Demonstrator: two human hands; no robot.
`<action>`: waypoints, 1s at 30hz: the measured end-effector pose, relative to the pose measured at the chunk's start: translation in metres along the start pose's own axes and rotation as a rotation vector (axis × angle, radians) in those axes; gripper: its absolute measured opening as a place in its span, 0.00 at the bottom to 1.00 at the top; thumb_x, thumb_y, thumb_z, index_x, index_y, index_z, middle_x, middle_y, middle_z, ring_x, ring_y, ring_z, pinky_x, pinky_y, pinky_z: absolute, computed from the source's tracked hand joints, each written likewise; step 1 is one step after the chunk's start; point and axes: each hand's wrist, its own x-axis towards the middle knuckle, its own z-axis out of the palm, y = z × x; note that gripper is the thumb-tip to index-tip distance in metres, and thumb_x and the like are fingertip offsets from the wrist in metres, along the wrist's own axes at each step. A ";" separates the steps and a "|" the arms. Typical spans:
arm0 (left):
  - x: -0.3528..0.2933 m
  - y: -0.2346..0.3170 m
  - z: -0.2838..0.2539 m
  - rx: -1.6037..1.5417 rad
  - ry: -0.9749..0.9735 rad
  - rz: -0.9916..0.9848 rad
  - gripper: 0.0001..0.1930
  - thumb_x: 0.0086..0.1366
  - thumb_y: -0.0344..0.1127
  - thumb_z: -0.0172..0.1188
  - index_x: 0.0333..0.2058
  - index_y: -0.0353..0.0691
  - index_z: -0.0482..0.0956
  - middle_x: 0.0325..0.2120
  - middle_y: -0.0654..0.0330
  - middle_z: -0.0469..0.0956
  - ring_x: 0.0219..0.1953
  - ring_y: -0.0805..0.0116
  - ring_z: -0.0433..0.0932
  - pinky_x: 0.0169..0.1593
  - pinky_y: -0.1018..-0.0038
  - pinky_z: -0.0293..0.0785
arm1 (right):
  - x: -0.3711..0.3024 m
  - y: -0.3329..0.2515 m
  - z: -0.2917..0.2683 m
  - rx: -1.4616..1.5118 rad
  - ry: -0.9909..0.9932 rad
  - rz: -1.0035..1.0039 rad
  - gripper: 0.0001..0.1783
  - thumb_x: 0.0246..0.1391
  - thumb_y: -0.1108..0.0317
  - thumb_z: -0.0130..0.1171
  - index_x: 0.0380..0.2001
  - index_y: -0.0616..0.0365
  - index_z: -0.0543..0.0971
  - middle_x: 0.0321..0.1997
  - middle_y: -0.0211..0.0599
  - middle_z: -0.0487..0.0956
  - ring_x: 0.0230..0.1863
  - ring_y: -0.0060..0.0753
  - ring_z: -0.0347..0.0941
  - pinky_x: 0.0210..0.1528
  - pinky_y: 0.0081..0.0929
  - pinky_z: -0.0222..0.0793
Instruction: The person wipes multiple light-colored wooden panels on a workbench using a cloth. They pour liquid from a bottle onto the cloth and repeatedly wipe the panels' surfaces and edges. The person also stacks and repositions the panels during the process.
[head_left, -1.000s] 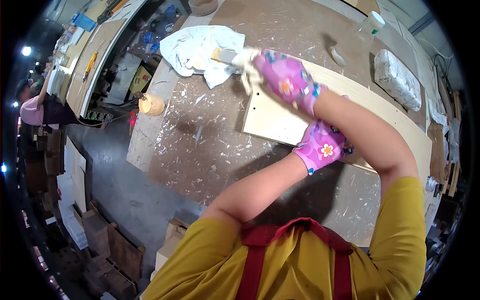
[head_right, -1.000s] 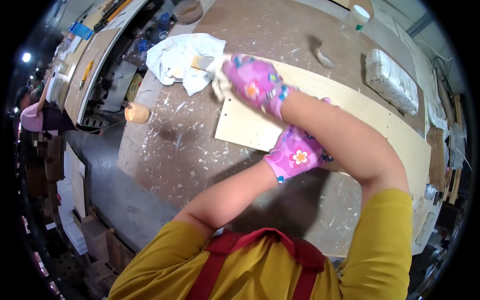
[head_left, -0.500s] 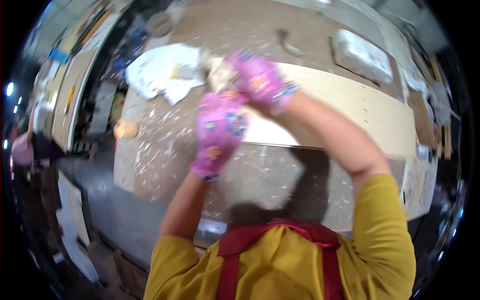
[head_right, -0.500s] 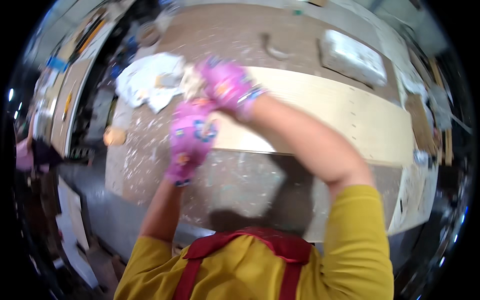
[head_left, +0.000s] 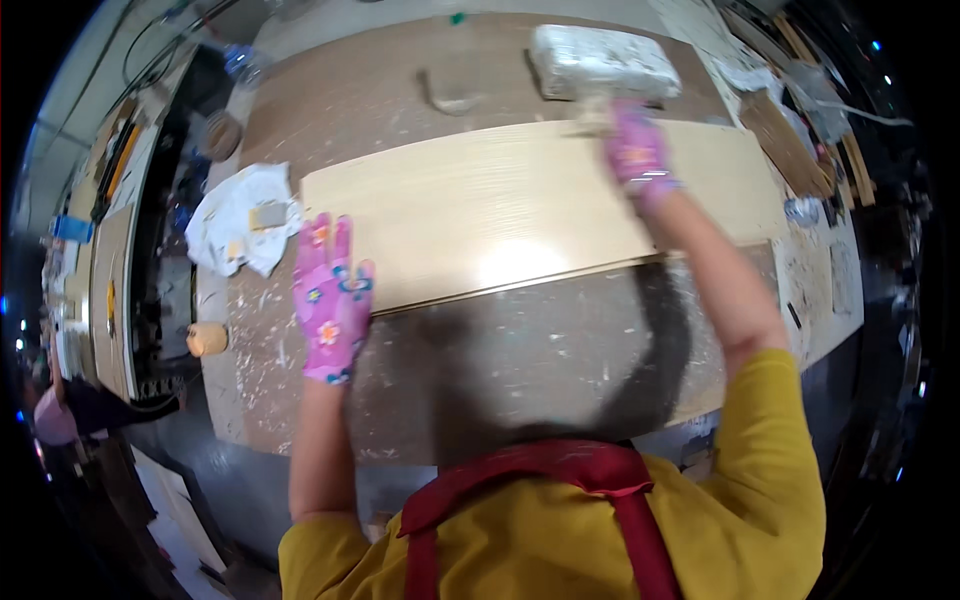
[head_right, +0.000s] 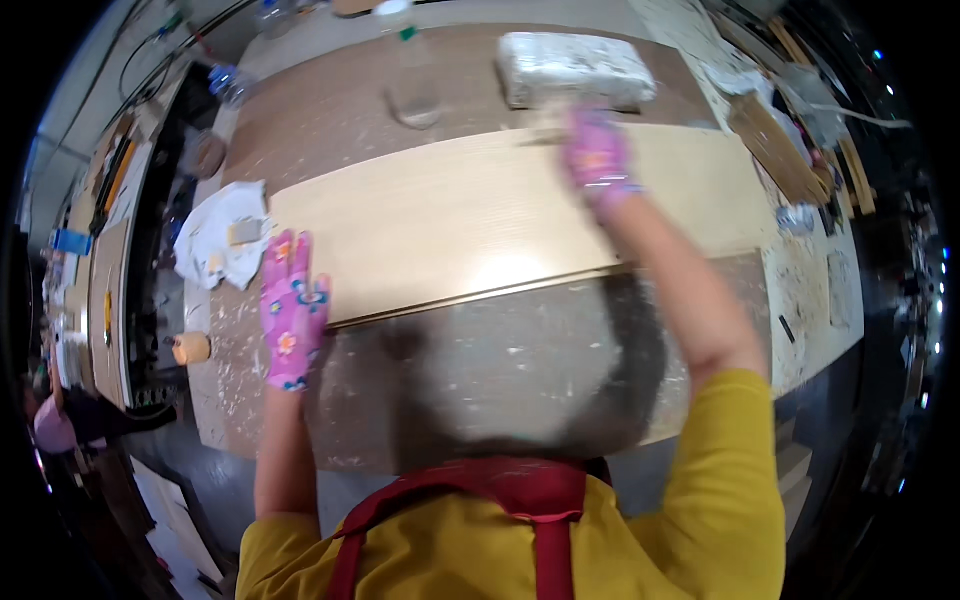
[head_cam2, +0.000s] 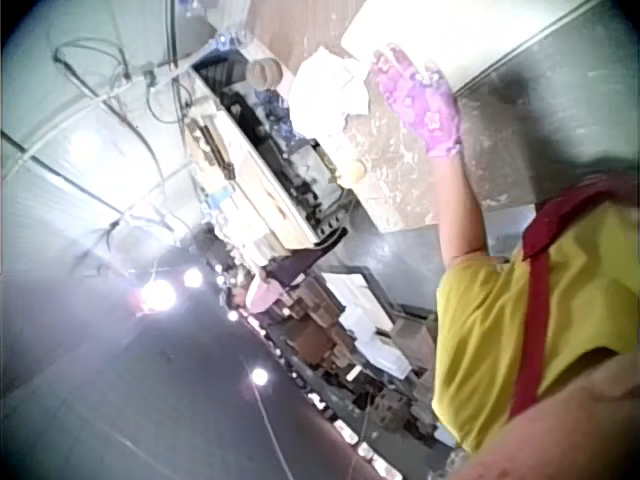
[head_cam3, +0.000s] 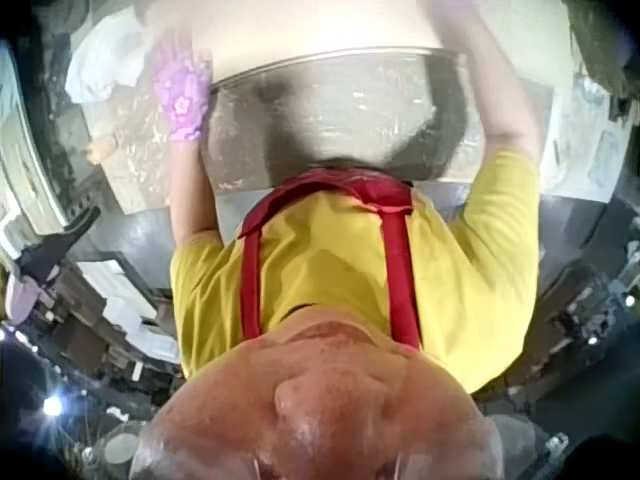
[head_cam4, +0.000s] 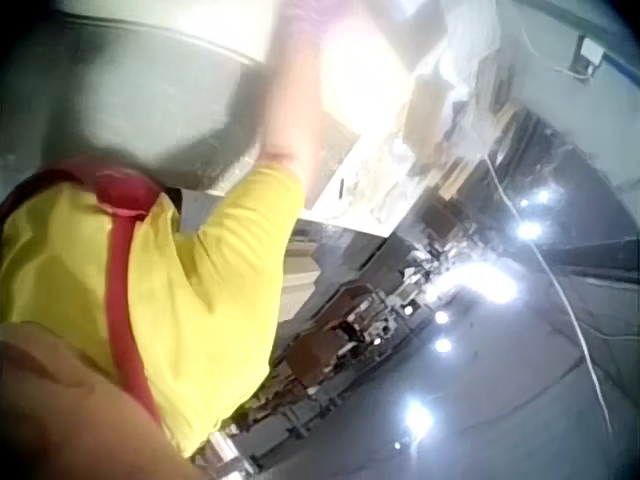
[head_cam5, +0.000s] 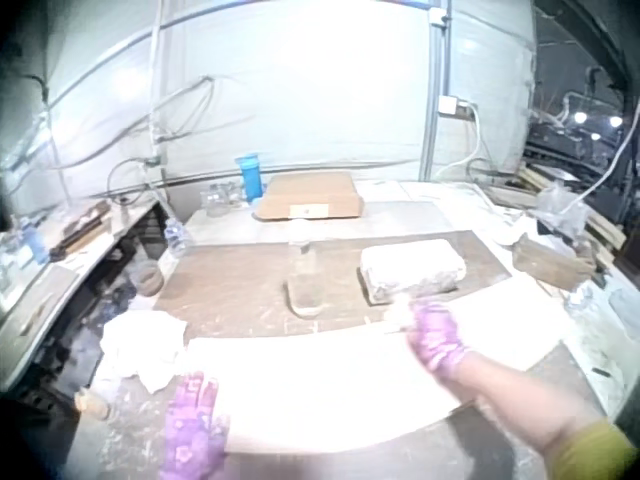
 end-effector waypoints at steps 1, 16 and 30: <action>0.002 0.001 0.002 -0.009 0.000 0.019 0.31 0.61 0.38 0.54 0.63 0.41 0.62 0.64 0.50 0.59 0.68 0.49 0.53 0.67 0.59 0.52 | -0.005 -0.031 0.035 0.151 0.180 -0.310 0.13 0.51 0.64 0.54 0.39 0.57 0.75 0.36 0.50 0.78 0.40 0.50 0.75 0.44 0.43 0.71; 0.020 0.022 -0.004 0.198 -0.121 0.107 0.29 0.62 0.36 0.51 0.63 0.40 0.61 0.63 0.51 0.62 0.66 0.51 0.57 0.67 0.59 0.52 | -0.033 0.279 -0.088 -0.284 0.324 0.165 0.16 0.54 0.65 0.52 0.45 0.58 0.75 0.40 0.51 0.78 0.42 0.52 0.76 0.47 0.42 0.71; 0.185 0.220 0.073 -0.168 -0.050 0.110 0.18 0.69 0.47 0.48 0.35 0.39 0.80 0.33 0.50 0.80 0.37 0.47 0.77 0.44 0.60 0.72 | 0.010 0.306 -0.081 0.243 0.150 0.181 0.14 0.58 0.62 0.48 0.35 0.59 0.79 0.35 0.45 0.81 0.40 0.42 0.78 0.45 0.38 0.73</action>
